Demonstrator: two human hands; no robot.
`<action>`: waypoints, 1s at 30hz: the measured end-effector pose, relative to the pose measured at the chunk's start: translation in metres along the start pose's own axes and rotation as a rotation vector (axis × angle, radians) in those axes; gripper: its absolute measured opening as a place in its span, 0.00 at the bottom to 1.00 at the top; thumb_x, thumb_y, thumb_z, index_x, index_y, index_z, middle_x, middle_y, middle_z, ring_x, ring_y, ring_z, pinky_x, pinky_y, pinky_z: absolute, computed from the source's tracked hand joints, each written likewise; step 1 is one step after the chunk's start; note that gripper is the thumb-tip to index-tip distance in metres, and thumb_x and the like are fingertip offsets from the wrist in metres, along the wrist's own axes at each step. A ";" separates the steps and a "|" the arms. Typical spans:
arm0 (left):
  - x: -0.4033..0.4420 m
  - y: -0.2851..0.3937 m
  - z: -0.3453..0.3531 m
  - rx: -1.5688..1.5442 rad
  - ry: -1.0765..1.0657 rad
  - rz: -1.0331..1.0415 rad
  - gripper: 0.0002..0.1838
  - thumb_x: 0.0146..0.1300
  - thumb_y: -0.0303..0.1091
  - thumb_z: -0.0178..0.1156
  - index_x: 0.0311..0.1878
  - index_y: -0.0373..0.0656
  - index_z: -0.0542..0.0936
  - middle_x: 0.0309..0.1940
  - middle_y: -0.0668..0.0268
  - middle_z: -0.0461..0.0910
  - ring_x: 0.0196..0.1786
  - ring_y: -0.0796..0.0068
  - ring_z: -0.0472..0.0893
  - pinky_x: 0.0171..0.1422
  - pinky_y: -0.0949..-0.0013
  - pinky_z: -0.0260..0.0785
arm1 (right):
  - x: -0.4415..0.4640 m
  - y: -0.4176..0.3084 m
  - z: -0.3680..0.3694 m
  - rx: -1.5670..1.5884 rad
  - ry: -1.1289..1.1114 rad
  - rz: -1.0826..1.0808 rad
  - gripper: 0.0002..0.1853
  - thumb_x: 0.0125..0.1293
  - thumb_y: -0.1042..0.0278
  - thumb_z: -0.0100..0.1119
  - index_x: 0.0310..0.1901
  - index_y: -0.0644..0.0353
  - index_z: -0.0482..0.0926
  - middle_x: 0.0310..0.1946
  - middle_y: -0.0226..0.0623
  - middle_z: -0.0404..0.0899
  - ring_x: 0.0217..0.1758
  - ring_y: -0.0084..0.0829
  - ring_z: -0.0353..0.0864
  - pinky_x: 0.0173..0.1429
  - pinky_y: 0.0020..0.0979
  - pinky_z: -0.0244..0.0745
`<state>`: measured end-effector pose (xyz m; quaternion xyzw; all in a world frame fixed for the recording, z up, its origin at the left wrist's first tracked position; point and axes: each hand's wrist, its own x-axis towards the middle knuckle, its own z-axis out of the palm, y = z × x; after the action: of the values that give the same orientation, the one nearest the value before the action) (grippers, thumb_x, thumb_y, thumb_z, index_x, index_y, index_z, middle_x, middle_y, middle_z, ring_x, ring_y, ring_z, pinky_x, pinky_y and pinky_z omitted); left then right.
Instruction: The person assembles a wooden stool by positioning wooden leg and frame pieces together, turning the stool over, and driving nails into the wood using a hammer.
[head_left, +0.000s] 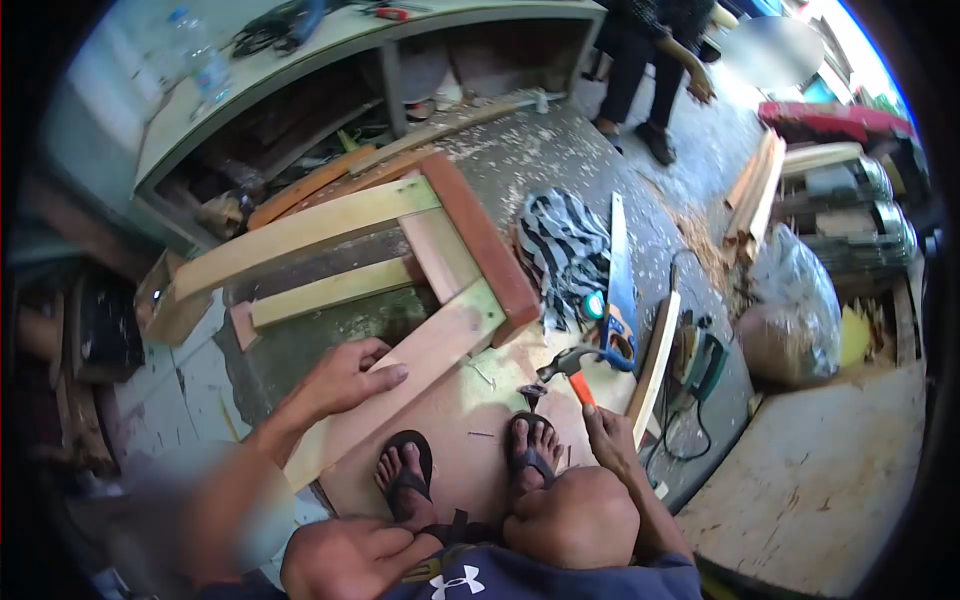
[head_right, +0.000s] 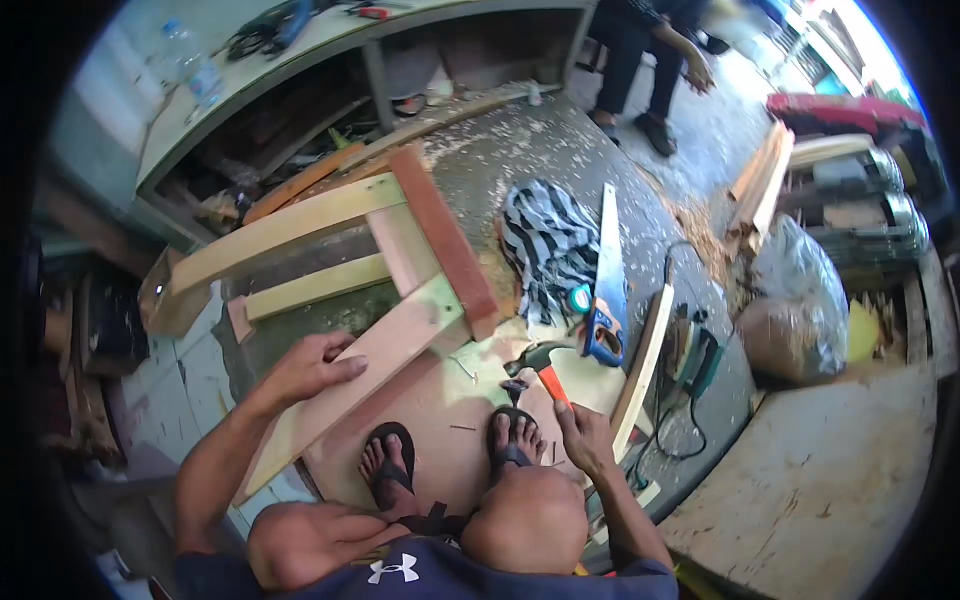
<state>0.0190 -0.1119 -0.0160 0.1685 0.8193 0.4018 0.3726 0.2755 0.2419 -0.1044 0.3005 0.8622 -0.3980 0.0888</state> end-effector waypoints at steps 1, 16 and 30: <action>-0.002 0.014 -0.001 0.028 -0.032 0.012 0.32 0.63 0.55 0.68 0.58 0.35 0.81 0.42 0.50 0.87 0.44 0.58 0.87 0.52 0.58 0.77 | -0.001 0.033 0.017 0.021 0.033 0.152 0.39 0.76 0.32 0.42 0.26 0.67 0.76 0.14 0.44 0.67 0.20 0.38 0.71 0.31 0.43 0.67; 0.035 0.090 0.082 0.850 0.292 0.386 0.45 0.58 0.33 0.69 0.76 0.31 0.60 0.77 0.44 0.59 0.69 0.40 0.73 0.70 0.53 0.70 | 0.189 0.042 0.007 -0.110 0.309 -0.212 0.11 0.71 0.63 0.55 0.39 0.63 0.81 0.39 0.53 0.80 0.43 0.57 0.81 0.46 0.53 0.76; 0.037 0.093 0.078 0.815 0.332 0.350 0.44 0.56 0.35 0.71 0.75 0.33 0.64 0.76 0.46 0.62 0.62 0.44 0.78 0.66 0.56 0.73 | 0.293 -0.003 0.024 -0.392 0.313 0.005 0.12 0.60 0.62 0.59 0.34 0.62 0.86 0.36 0.54 0.87 0.41 0.56 0.88 0.48 0.51 0.83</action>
<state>0.0503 0.0085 0.0089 0.3699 0.9181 0.1257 0.0670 0.0363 0.3538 -0.2340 0.3377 0.9254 -0.1715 0.0118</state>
